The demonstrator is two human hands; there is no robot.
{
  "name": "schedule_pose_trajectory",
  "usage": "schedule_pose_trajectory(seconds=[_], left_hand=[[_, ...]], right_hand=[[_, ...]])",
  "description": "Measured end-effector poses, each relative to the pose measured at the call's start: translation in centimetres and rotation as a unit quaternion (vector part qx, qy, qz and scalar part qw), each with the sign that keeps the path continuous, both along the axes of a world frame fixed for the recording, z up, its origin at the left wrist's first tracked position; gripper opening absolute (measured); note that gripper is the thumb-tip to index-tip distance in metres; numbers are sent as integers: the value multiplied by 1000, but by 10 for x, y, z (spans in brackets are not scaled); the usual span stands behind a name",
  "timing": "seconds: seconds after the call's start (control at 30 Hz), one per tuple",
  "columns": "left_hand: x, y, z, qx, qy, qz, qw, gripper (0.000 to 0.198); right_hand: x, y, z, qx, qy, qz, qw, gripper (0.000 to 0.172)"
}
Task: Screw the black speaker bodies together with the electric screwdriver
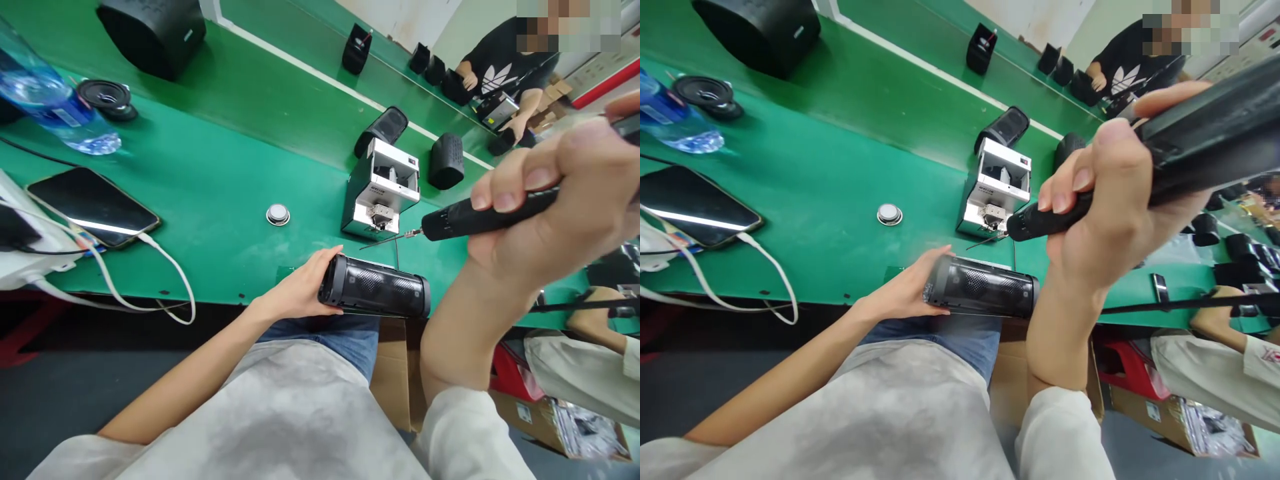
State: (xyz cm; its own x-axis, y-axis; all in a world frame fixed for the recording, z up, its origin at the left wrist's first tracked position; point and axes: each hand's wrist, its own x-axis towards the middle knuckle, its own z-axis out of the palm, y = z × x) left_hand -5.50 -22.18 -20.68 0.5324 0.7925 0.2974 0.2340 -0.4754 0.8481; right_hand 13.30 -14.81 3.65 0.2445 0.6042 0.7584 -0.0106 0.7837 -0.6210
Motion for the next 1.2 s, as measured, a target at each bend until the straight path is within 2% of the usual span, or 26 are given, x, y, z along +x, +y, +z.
schedule_pose_trajectory(seconds=[0.1, 0.27, 0.43, 0.57, 0.7, 0.87, 1.2], left_hand=[[0, -1, 3, 1, 5, -1, 1000, 137], [-1, -1, 6, -22, 0, 0, 1000, 136], [-1, -2, 5, -33, -8, 7, 999, 134], [1, -3, 6, -37, -20, 19, 999, 132], [0, -1, 1, -55, -32, 16, 998, 124], [0, 0, -5, -56, -30, 22, 998, 127], [0, -2, -4, -63, 3, 45, 997, 112]], right_hand=[[-19, -15, 7, -17, 25, 4, 1000, 10], [-35, -15, 0, -12, -3, -2, 1000, 10], [-37, -11, -10, -4, 8, 70, 997, 20], [-38, -16, -29, -97, -20, 94, 991, 16], [-41, -15, -54, -199, -30, 116, 973, 23], [-41, -8, -63, -216, -26, 140, 966, 39], [-36, -5, -71, -257, -33, 183, 948, 50]])
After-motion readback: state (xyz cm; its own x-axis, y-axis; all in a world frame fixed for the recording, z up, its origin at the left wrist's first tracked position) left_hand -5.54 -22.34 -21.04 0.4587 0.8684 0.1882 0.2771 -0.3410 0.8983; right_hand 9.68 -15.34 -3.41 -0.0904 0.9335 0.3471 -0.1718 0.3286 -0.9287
